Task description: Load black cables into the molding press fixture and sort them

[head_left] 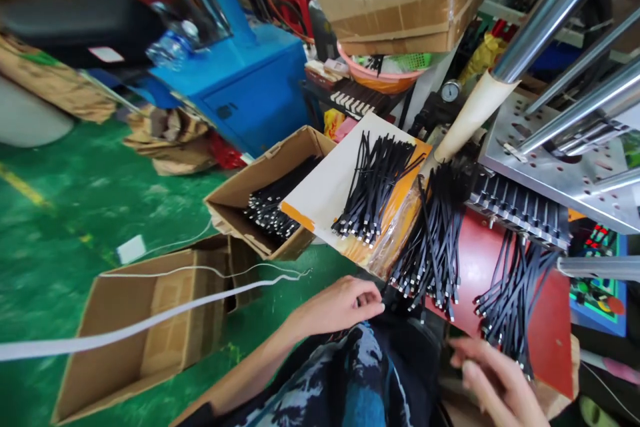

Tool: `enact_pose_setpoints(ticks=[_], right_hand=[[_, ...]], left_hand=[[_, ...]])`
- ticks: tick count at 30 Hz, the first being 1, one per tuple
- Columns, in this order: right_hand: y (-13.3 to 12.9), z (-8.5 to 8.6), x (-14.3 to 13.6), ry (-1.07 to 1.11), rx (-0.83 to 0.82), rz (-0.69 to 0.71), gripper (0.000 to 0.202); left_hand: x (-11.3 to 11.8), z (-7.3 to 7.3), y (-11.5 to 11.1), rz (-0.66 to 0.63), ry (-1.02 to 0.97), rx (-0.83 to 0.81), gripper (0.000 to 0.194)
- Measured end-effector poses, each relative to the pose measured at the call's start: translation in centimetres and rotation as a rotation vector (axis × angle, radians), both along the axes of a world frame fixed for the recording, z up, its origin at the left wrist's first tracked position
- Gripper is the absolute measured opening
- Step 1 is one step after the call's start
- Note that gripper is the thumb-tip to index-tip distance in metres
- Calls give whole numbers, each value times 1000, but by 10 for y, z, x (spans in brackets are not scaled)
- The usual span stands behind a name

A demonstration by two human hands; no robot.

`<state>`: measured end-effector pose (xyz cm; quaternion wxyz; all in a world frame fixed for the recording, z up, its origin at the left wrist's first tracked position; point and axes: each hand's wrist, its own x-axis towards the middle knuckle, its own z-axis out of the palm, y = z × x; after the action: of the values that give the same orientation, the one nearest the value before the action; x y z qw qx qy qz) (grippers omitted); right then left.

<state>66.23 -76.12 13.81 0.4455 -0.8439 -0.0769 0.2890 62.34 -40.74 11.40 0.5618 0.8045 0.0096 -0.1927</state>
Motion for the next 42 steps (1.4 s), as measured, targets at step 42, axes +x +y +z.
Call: enact_pose_setpoints(ticks=[42], right_hand=[[147, -17, 53, 167, 549, -64, 51]], left_hand=[[-16, 22, -48, 76, 14, 137, 26]])
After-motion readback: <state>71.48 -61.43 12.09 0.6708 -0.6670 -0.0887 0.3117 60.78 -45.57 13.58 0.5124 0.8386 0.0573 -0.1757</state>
